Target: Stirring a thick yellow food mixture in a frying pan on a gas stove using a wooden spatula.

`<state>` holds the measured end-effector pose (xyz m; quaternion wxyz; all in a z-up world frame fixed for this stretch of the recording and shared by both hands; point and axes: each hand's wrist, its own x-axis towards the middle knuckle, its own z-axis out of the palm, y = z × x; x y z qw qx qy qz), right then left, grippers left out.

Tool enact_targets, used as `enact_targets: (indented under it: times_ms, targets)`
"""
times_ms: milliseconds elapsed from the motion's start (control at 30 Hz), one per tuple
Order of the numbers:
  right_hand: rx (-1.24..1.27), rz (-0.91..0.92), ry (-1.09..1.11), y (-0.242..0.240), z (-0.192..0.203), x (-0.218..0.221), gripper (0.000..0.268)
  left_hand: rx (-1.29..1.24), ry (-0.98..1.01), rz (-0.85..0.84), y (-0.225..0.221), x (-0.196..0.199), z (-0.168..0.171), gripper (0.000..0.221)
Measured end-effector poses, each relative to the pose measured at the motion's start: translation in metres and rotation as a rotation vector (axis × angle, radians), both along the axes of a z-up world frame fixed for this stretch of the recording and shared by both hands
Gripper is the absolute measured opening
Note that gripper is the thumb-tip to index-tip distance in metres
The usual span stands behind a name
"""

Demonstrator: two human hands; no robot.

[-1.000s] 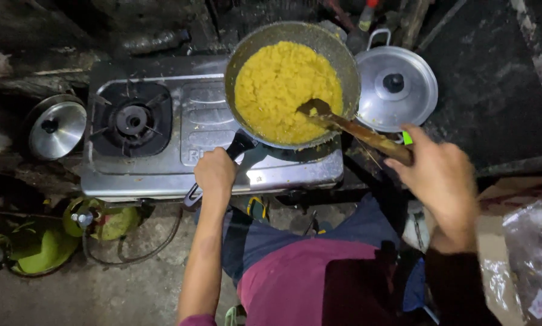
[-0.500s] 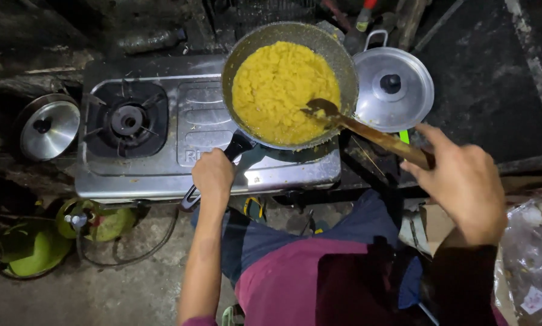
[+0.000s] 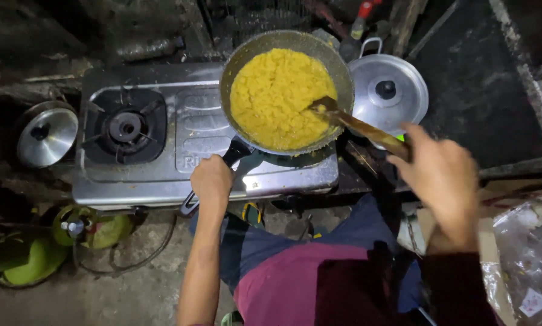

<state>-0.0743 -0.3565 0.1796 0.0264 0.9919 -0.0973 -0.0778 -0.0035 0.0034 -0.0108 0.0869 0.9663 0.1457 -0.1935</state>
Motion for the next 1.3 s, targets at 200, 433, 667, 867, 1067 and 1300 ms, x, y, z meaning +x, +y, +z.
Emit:
enact_targets:
  times_ms: [200, 433, 667, 867, 1067, 1300]
  targets:
    - [-0.032, 0.119, 0.082, 0.016, -0.011, 0.017, 0.061, 0.019, -0.009, 0.007, 0.001, 0.002, -0.008, 0.03]
    - [0.052, 0.12, -0.129, 0.007, -0.021, 0.036, 0.061, 0.032, -0.259, -0.063, 0.005, -0.006, -0.029, 0.021]
    - [-0.092, 0.038, 0.058, 0.029, 0.016, 0.002, 0.064, 0.023, -0.236, -0.04, 0.01, 0.003, -0.04, 0.021]
    - [0.172, 0.115, -0.092, 0.023, -0.07, 0.057, 0.057, 0.02, -0.24, -0.045, 0.011, -0.003, -0.036, 0.022]
    - [0.02, 0.048, 0.029, 0.028, 0.015, -0.003, 0.061, 0.015, -0.234, -0.029, 0.007, -0.002, -0.036, 0.024]
    - [0.197, 0.134, -0.052, 0.062, -0.058, 0.043, 0.04, 0.006, -0.237, -0.045, 0.005, -0.005, -0.031, 0.022]
